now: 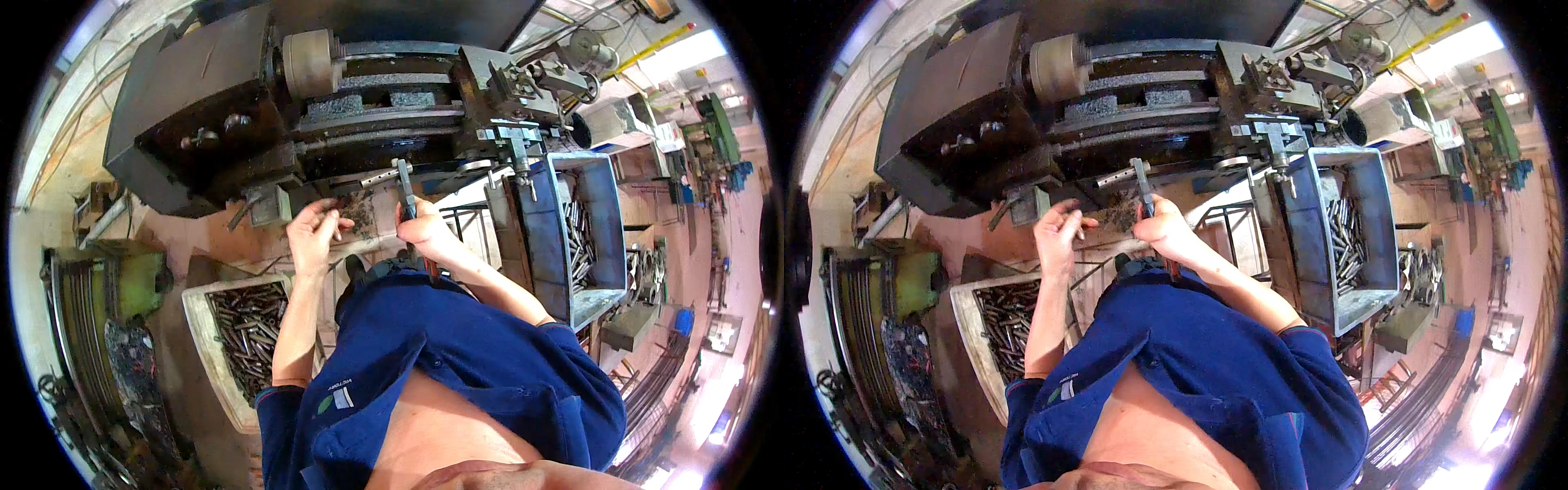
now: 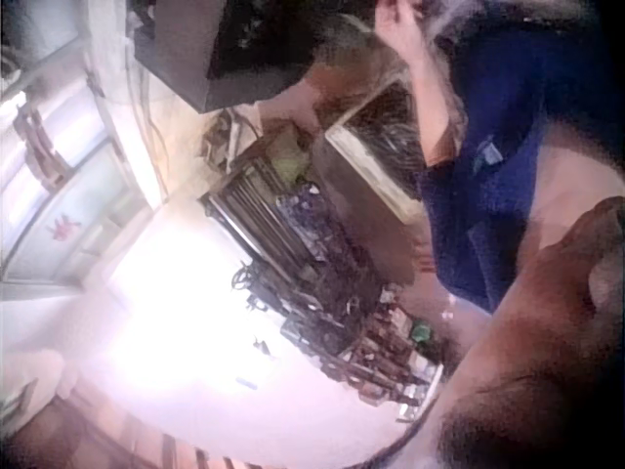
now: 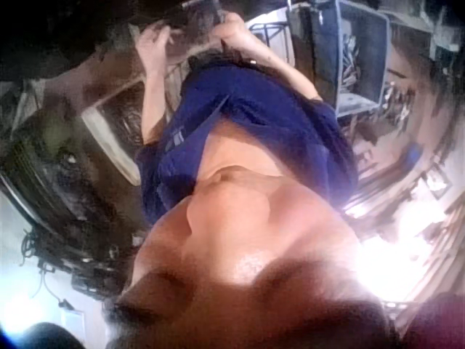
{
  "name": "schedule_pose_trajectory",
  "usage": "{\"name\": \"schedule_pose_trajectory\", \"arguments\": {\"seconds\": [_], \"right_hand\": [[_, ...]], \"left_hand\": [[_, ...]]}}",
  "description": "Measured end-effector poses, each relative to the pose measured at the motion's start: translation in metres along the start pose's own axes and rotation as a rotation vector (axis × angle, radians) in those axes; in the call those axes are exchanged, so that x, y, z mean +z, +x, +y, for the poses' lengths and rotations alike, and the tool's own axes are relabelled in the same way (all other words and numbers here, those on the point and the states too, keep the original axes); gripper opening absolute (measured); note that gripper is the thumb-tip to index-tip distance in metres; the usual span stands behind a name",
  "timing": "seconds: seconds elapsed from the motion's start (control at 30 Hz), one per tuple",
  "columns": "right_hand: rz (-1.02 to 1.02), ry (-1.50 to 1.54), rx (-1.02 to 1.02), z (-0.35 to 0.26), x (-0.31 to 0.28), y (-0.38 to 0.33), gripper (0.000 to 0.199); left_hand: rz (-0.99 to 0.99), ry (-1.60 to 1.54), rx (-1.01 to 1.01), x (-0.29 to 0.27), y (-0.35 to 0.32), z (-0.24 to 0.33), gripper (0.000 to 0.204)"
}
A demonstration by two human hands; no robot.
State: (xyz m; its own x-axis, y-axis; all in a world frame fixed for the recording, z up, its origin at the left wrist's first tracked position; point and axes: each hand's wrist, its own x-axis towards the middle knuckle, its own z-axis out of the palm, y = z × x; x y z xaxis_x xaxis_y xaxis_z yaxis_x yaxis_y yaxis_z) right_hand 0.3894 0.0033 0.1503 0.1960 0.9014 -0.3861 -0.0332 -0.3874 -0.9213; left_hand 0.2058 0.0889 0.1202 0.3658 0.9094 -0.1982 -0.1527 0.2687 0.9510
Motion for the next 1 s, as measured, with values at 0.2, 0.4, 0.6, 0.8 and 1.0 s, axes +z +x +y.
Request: {"name": "schedule_pose_trajectory", "arguments": {"seconds": [0.2,0.4,0.6,0.8,1.0], "right_hand": [[0.212,0.28,-0.131,-0.002,-0.007,0.044,0.019],[0.416,0.3,-0.174,-0.01,-0.022,0.082,0.015],[0.383,0.306,-0.181,-0.02,-0.055,0.124,0.014],[0.254,0.336,-0.18,-0.028,-0.095,0.153,0.034],[0.239,0.214,-0.15,-0.041,-0.113,0.173,0.031]], "left_hand": [[-0.556,-0.143,-0.21,0.028,-0.005,-0.032,0.06],[-0.622,0.02,-0.096,0.078,0.022,-0.03,0.073],[-0.623,-0.058,-0.271,0.122,0.086,-0.035,0.067],[-0.585,-0.232,-0.258,0.155,0.126,-0.047,0.071],[-0.504,-0.182,-0.289,0.174,0.137,-0.029,0.065]]}}
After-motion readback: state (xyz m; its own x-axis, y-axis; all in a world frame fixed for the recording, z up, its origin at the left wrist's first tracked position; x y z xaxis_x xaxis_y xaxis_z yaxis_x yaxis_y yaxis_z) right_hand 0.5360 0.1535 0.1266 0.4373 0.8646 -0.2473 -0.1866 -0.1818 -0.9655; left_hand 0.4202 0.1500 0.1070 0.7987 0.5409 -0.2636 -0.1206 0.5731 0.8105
